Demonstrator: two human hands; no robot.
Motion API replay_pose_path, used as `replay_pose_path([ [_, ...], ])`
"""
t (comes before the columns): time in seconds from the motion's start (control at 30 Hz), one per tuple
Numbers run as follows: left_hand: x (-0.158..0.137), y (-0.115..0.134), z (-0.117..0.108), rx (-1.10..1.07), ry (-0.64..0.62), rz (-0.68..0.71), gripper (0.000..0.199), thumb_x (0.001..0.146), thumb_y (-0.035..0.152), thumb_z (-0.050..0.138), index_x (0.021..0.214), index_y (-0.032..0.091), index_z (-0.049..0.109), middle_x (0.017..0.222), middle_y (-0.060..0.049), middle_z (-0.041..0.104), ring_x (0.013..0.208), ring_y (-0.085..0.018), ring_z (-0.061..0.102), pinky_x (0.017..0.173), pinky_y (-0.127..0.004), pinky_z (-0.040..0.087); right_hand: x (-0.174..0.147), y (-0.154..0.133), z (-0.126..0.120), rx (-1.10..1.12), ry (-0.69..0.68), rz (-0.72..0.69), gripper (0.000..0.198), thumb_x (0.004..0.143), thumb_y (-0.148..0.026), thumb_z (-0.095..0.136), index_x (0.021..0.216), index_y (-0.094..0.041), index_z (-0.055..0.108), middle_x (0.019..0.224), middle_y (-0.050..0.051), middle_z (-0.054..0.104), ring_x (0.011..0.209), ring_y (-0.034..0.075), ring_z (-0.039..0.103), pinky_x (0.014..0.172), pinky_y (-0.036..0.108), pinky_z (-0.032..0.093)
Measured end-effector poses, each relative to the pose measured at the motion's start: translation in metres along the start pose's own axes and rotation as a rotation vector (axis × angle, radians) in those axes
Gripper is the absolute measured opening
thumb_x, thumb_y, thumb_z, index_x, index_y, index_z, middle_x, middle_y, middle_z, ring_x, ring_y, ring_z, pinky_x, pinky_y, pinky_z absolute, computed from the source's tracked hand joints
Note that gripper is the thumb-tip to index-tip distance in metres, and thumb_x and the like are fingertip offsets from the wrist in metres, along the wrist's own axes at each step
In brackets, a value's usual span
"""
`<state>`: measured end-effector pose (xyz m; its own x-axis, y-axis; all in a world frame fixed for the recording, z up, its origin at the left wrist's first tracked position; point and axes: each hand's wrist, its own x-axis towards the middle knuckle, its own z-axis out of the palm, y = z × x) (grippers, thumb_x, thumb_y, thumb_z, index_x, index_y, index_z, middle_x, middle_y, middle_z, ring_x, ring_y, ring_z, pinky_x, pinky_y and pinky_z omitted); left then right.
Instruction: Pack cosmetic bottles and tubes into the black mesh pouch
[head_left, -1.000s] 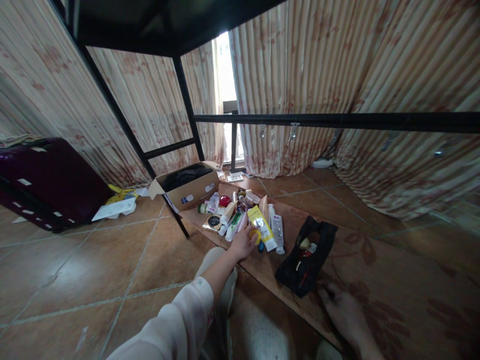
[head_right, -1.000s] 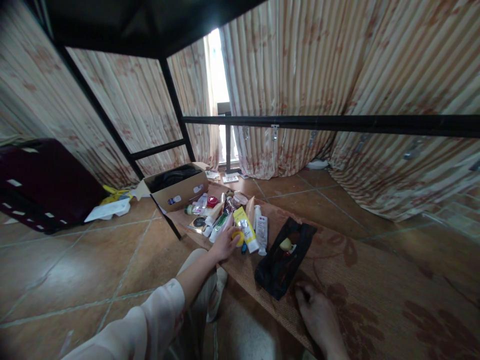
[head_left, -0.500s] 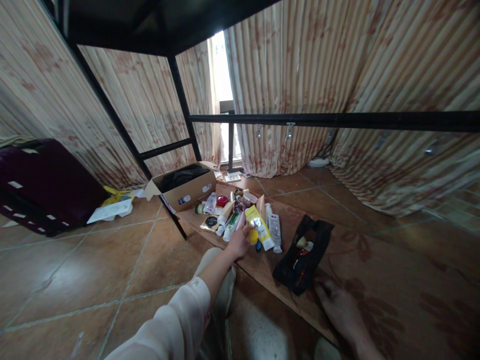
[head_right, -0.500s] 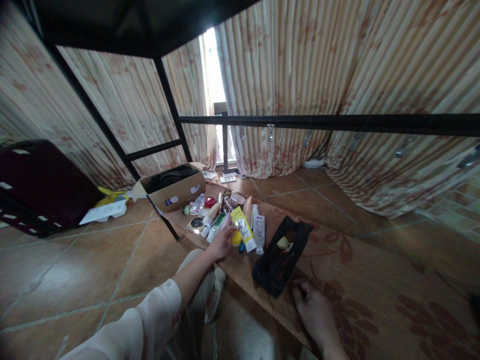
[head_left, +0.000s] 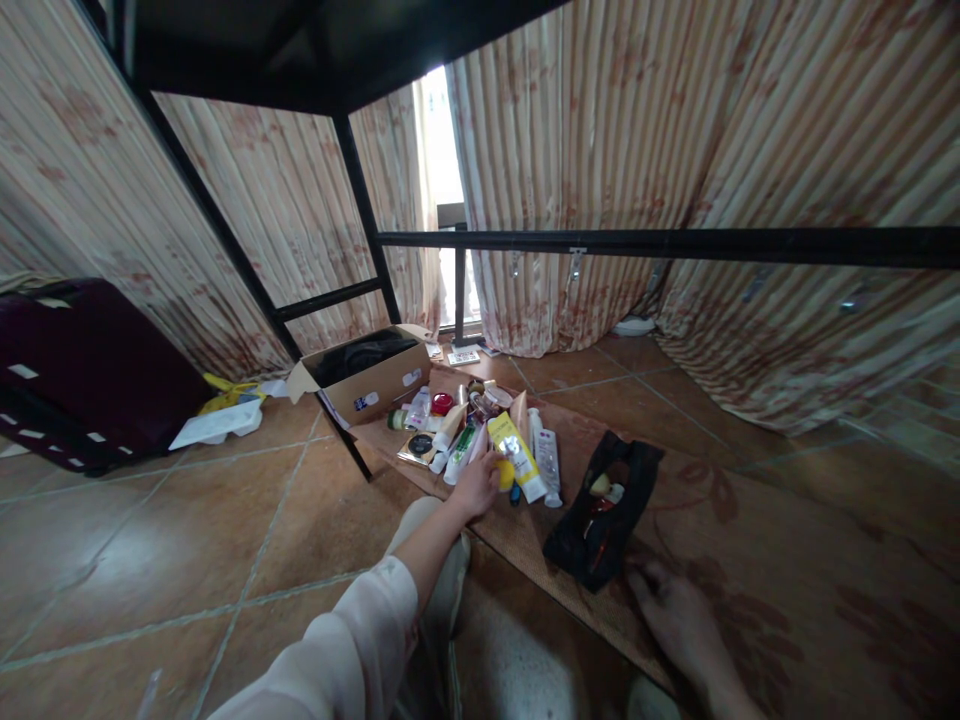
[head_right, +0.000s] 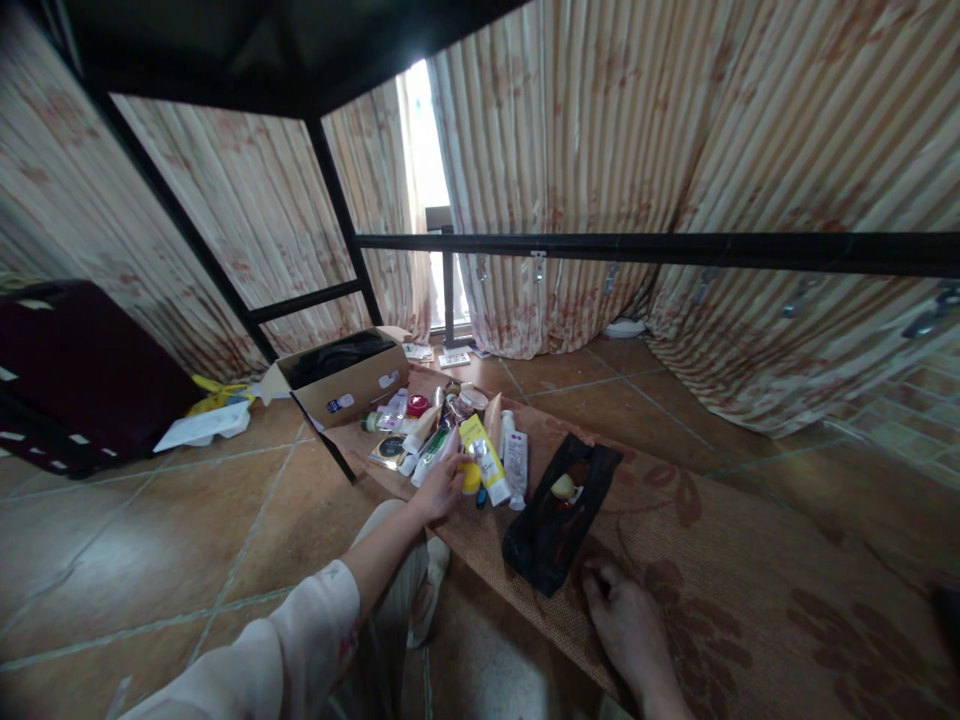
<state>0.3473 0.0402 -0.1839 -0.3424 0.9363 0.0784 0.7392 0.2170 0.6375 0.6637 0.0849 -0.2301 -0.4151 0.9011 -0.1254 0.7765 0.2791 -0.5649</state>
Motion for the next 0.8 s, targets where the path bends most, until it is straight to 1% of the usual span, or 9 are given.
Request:
replay_pose_path([
  [0.1,0.0,0.0,0.0,-0.014,0.002,-0.005,0.035,0.085,0.018,0.041,0.114,0.017,0.061,0.112,-0.009,0.062,0.103,-0.022,0.059,0.093,-0.034,0.044,0.0,0.0,0.0,0.01,0.006,0.005,0.042,0.088,-0.045,0.034,0.103,-0.023,0.067,0.1,0.007,0.073,0.095,0.023,0.068,0.082,0.03,0.046],
  [0.23,-0.001,0.001,-0.001,-0.036,0.006,-0.006,0.032,0.085,0.025,0.048,0.112,0.018,0.062,0.106,-0.008,0.063,0.096,-0.022,0.059,0.089,-0.034,0.045,0.0,0.001,0.001,0.035,0.009,-0.026,0.041,0.089,-0.044,0.034,0.102,-0.023,0.066,0.103,0.006,0.073,0.095,0.023,0.068,0.083,0.03,0.046],
  [0.43,-0.004,0.0,-0.002,-0.092,-0.018,0.036,0.035,0.077,0.035,0.062,0.109,0.02,0.065,0.105,-0.004,0.063,0.096,-0.021,0.059,0.087,-0.032,0.046,0.0,0.003,0.001,0.014,0.038,-0.021,0.041,0.087,-0.045,0.036,0.103,-0.022,0.067,0.101,0.007,0.073,0.092,0.023,0.068,0.078,0.03,0.047],
  [0.53,-0.004,-0.002,-0.003,-0.118,-0.036,0.066,0.036,0.074,0.033,0.064,0.108,0.021,0.066,0.108,-0.003,0.063,0.097,-0.02,0.059,0.089,-0.031,0.045,0.0,0.002,0.001,0.028,0.024,-0.021,0.042,0.088,-0.045,0.035,0.104,-0.022,0.067,0.102,0.007,0.073,0.092,0.022,0.069,0.077,0.029,0.047],
  [0.63,-0.004,-0.006,-0.004,-0.152,-0.057,0.104,0.036,0.072,0.027,0.064,0.107,0.022,0.067,0.11,-0.003,0.062,0.098,-0.019,0.059,0.091,-0.03,0.045,0.001,0.001,0.001,0.014,0.011,-0.012,0.044,0.088,-0.045,0.033,0.104,-0.022,0.067,0.104,0.007,0.073,0.094,0.023,0.068,0.079,0.03,0.047],
  [0.73,-0.004,-0.01,-0.004,-0.221,-0.079,0.147,0.039,0.07,0.02,0.061,0.108,0.022,0.068,0.112,-0.004,0.061,0.102,-0.02,0.058,0.094,-0.03,0.044,0.001,0.0,0.001,-0.005,0.003,0.0,0.044,0.088,-0.044,0.033,0.106,-0.021,0.066,0.103,0.008,0.073,0.095,0.025,0.068,0.081,0.032,0.046],
  [0.8,-0.004,-0.012,-0.005,-0.248,-0.09,0.15,0.042,0.069,0.016,0.058,0.109,0.022,0.069,0.113,-0.004,0.06,0.102,-0.02,0.058,0.094,-0.031,0.044,0.001,-0.001,0.0,-0.006,-0.004,0.005,0.044,0.088,-0.045,0.033,0.106,-0.021,0.066,0.102,0.008,0.073,0.096,0.025,0.068,0.081,0.032,0.046],
])
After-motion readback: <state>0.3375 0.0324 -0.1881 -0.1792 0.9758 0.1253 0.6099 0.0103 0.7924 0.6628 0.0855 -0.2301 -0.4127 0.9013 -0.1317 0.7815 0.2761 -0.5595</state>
